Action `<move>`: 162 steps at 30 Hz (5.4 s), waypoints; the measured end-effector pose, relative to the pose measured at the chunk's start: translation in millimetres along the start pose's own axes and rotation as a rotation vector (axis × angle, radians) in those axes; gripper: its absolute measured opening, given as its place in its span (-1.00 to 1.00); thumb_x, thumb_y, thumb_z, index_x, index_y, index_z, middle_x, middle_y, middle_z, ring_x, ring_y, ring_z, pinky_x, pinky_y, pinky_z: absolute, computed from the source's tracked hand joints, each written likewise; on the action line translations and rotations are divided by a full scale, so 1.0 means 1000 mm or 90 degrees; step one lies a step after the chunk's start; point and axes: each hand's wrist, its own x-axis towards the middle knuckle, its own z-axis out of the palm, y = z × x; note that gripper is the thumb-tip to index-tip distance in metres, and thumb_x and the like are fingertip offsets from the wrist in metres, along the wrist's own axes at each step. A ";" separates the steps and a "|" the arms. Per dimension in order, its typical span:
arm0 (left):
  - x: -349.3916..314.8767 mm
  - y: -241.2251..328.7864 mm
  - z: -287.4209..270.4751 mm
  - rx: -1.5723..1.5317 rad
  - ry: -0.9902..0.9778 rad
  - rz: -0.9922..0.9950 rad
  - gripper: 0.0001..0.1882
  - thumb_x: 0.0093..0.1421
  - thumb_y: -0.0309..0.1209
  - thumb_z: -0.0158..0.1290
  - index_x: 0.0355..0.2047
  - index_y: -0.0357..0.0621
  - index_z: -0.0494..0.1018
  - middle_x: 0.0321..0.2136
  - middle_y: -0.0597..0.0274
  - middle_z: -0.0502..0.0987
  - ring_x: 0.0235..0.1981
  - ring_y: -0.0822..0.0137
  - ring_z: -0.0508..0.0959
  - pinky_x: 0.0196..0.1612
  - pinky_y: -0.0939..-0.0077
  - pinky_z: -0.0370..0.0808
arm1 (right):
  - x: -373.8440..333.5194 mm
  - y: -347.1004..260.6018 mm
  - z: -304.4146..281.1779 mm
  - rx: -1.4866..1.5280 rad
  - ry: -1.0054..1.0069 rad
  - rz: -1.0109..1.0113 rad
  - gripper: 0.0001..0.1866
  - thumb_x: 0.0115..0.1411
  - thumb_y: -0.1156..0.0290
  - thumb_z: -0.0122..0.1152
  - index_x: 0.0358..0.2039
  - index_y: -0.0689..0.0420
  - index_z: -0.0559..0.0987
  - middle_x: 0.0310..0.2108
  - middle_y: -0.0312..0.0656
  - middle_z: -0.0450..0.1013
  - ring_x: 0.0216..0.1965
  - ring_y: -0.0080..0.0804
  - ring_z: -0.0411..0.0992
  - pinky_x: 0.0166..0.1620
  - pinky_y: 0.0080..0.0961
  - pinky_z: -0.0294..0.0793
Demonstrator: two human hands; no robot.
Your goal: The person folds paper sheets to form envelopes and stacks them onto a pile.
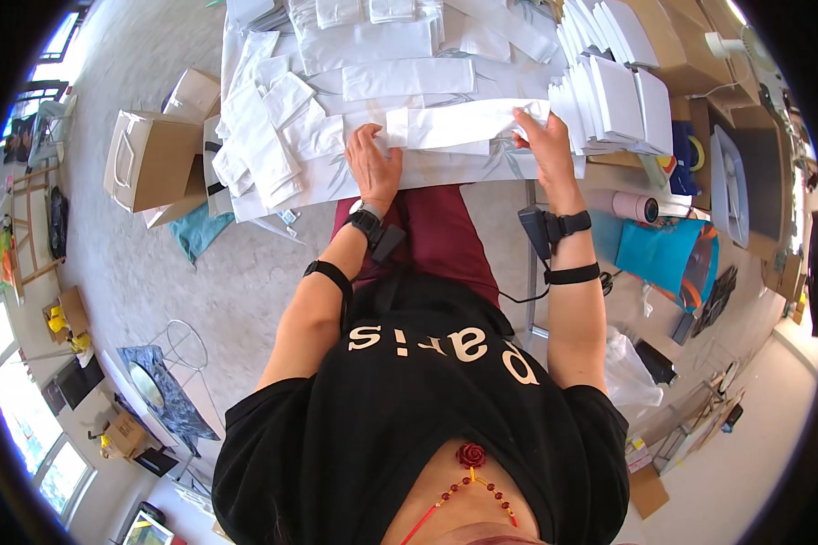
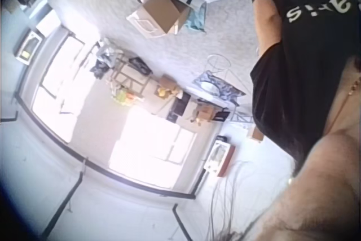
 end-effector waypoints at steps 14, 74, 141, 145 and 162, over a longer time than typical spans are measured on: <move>0.000 0.002 0.008 0.043 -0.043 0.091 -0.70 0.04 -0.57 0.21 -0.19 -0.07 0.47 -0.09 0.11 0.49 0.04 0.01 0.45 0.13 0.12 0.32 | 0.020 0.072 -0.045 -0.152 0.107 -0.007 -0.68 0.22 0.27 0.35 -0.15 0.27 0.63 -0.32 -0.18 0.62 -0.36 -0.53 0.54 -0.34 -0.49 0.53; 0.020 0.039 0.000 -0.816 -0.224 -0.386 -0.69 0.42 -0.42 0.02 0.12 -0.20 0.36 -0.04 0.20 0.57 0.00 0.34 0.58 0.14 0.40 0.50 | 0.021 0.096 0.101 -0.511 -0.114 -0.417 -0.42 0.05 0.34 0.52 0.14 0.01 0.59 -0.05 -0.15 0.45 0.00 -0.09 0.46 0.08 -0.22 0.51; 0.132 0.040 0.118 0.182 -0.257 0.292 -0.86 0.16 -0.38 0.12 -0.35 -0.21 0.54 -0.30 -0.01 0.60 -0.16 -0.05 0.60 -0.08 0.10 0.59 | 0.016 0.106 0.084 -0.431 -0.019 -0.342 -0.66 0.13 0.49 0.37 -0.07 0.09 0.53 -0.09 -0.04 0.45 0.01 0.04 0.44 0.09 -0.11 0.47; 0.137 0.036 0.116 0.106 -0.261 0.260 -0.85 0.17 -0.34 0.15 -0.37 -0.17 0.52 -0.36 0.01 0.59 -0.23 -0.06 0.61 -0.12 0.05 0.58 | 0.015 0.105 0.083 -0.428 -0.021 -0.342 -0.65 0.12 0.51 0.37 -0.07 0.08 0.52 -0.10 -0.04 0.44 0.00 0.04 0.44 0.07 -0.11 0.48; 0.141 0.035 0.111 0.102 -0.262 0.278 -0.88 0.15 -0.36 0.15 -0.41 -0.15 0.54 -0.36 0.05 0.58 -0.22 -0.05 0.61 -0.14 0.07 0.57 | 0.016 0.105 0.085 -0.433 -0.006 -0.328 -0.70 0.11 0.51 0.35 -0.13 0.08 0.55 -0.13 -0.04 0.45 -0.03 0.05 0.45 0.04 -0.09 0.49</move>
